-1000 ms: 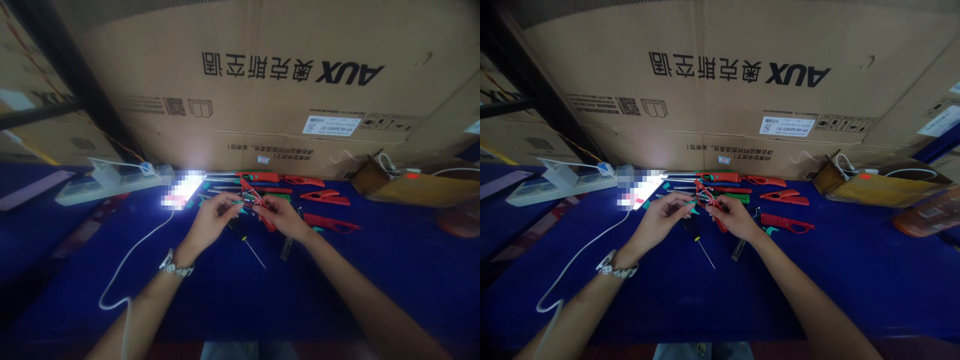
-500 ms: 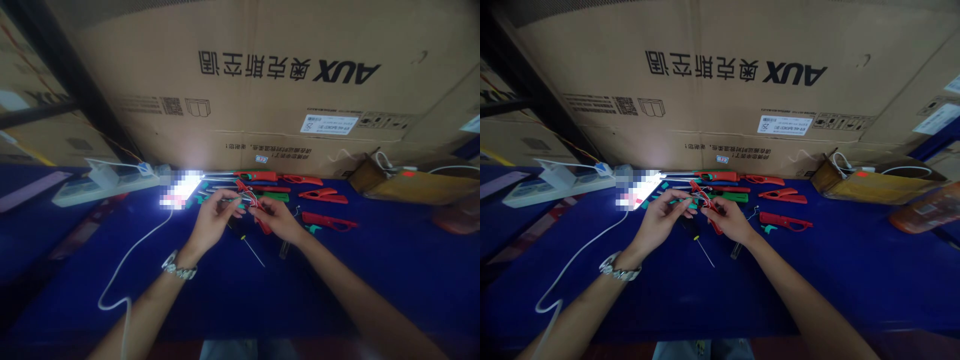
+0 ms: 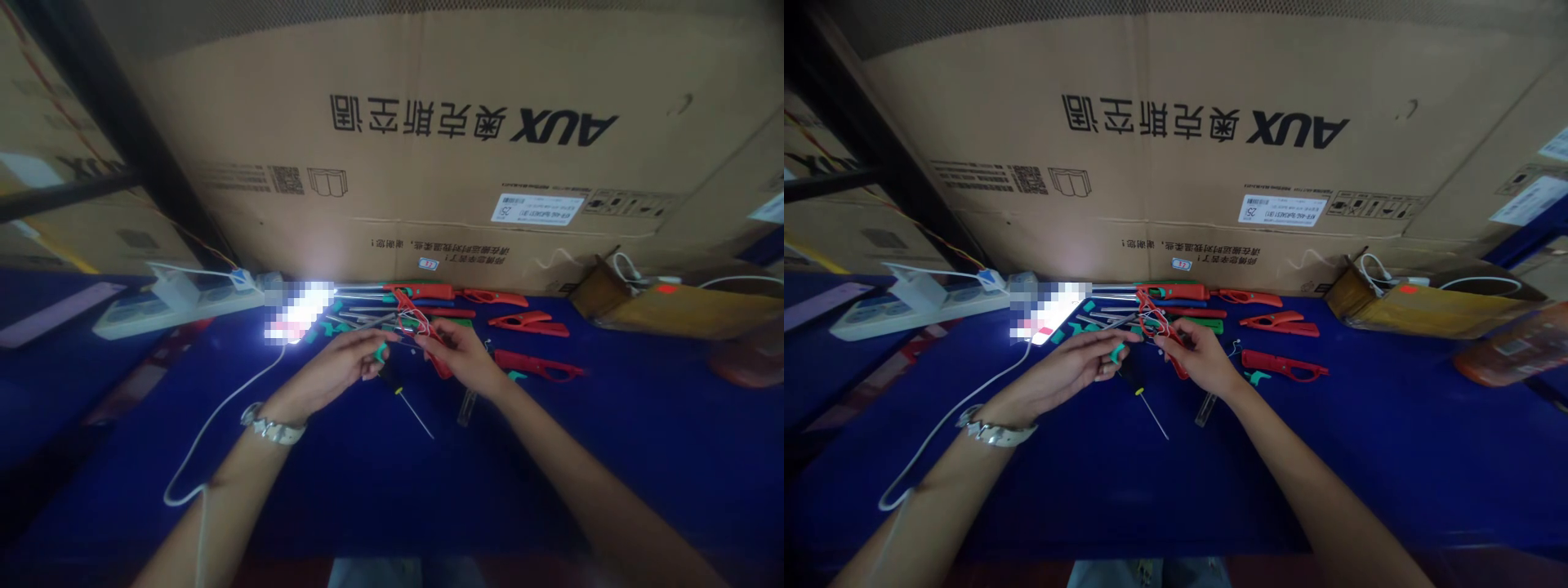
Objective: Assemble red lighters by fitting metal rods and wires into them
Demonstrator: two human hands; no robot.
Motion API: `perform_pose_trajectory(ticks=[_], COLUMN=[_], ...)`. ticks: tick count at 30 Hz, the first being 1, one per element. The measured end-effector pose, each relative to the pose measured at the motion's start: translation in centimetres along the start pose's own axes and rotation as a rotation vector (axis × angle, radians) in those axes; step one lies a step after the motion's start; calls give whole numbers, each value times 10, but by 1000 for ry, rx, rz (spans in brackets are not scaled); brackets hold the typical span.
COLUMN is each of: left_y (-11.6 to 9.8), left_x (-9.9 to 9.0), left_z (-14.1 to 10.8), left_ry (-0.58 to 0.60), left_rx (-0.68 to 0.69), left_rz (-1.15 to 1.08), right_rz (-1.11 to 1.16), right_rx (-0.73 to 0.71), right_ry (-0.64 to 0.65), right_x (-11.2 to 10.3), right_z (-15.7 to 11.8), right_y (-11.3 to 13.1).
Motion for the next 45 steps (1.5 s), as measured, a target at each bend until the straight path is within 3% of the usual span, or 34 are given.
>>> perform_pose_trajectory(ticks=[3,7,12,15,18,24,28,32,39,45], left_y=[-2,-24,-60,-65,-71,-68,-71,-71,-60,-55], left_x=[-8,-20,-2,10,10,-2,3,10,1,-3], left_z=[2,1,18,40,46,24,11,5,10,13], left_ry=[-74,-195,-134,-95,-134,-211,-169,-126,-186,-252], left_rx=[8,163,295,251,345,484,545,548,453,470], left_rz=[-193,-291,-62,196,332,287,338,385,289,245], right_rz=[11,17,59,102,163,172,155,172,152,146], right_rx=[3,15,42,89,127,143,136,122,115,111], right_ry=[8,61,95,63,27,25,23,16,15,30], right_x=[0,8,14,13,10,9,10,10,8,9], right_z=[0,-3,-5,-6,-7,-8,-8,-7,-7,-7], right_y=[2,0,-1,-4,-6,-8,-6,-4,-8,-7])
Point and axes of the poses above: each hand's wrist, its own z-axis towards the middle knuckle, its own x-axis out of the palm, y = z × x, the point moved 10 cm from there along z, towards the middle knuckle, and after that the axes turned 6 degrees about -x, right-handed, at the moved point
